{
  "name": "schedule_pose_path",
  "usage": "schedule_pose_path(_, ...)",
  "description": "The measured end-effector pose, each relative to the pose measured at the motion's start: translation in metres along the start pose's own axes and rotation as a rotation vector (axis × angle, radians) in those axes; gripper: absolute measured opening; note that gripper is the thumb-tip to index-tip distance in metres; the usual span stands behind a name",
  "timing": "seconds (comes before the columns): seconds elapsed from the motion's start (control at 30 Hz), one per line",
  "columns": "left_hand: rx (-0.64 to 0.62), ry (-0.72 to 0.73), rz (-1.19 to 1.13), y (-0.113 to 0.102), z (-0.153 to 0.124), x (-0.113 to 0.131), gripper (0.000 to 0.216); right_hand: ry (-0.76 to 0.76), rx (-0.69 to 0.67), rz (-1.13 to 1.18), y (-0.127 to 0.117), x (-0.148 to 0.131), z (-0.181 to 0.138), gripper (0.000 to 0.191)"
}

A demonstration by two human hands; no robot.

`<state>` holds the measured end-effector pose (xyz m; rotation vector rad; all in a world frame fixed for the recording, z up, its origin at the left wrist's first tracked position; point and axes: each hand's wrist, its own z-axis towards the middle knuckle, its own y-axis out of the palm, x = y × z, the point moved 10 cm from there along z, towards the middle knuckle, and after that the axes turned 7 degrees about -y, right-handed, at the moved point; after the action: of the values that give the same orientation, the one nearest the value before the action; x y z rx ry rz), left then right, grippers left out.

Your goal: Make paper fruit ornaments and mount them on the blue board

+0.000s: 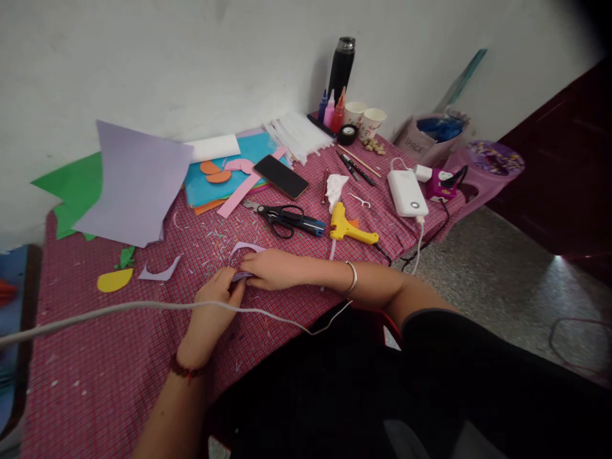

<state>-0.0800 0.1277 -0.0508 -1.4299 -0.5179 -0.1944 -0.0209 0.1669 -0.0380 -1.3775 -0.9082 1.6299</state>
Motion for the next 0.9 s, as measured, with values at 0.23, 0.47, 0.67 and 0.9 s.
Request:
schedule_pose_path(0.23, 0.000, -0.006, 0.007, -0.0022, -0.0001, 0.0018, 0.013, -0.010, -0.003, 0.011, -0.0022, -0.0023, -0.0005, 0.018)
schedule_pose_path(0.47, -0.010, -0.013, -0.006, -0.0008, 0.0003, 0.0015, 0.013, -0.009, -0.008, 0.009, -0.0007, -0.0024, -0.0003, 0.018)
schedule_pose_path(0.67, -0.021, -0.023, -0.004, 0.0004, 0.0007, 0.0004, 0.014, 0.006, -0.020, -0.006, -0.0009, -0.0024, -0.0008, 0.017)
schedule_pose_path(0.9, -0.033, -0.042, -0.013, 0.0005, 0.0011, -0.0004, 0.015, -0.002, -0.014, -0.007, 0.0004, -0.0028, -0.0014, 0.018)
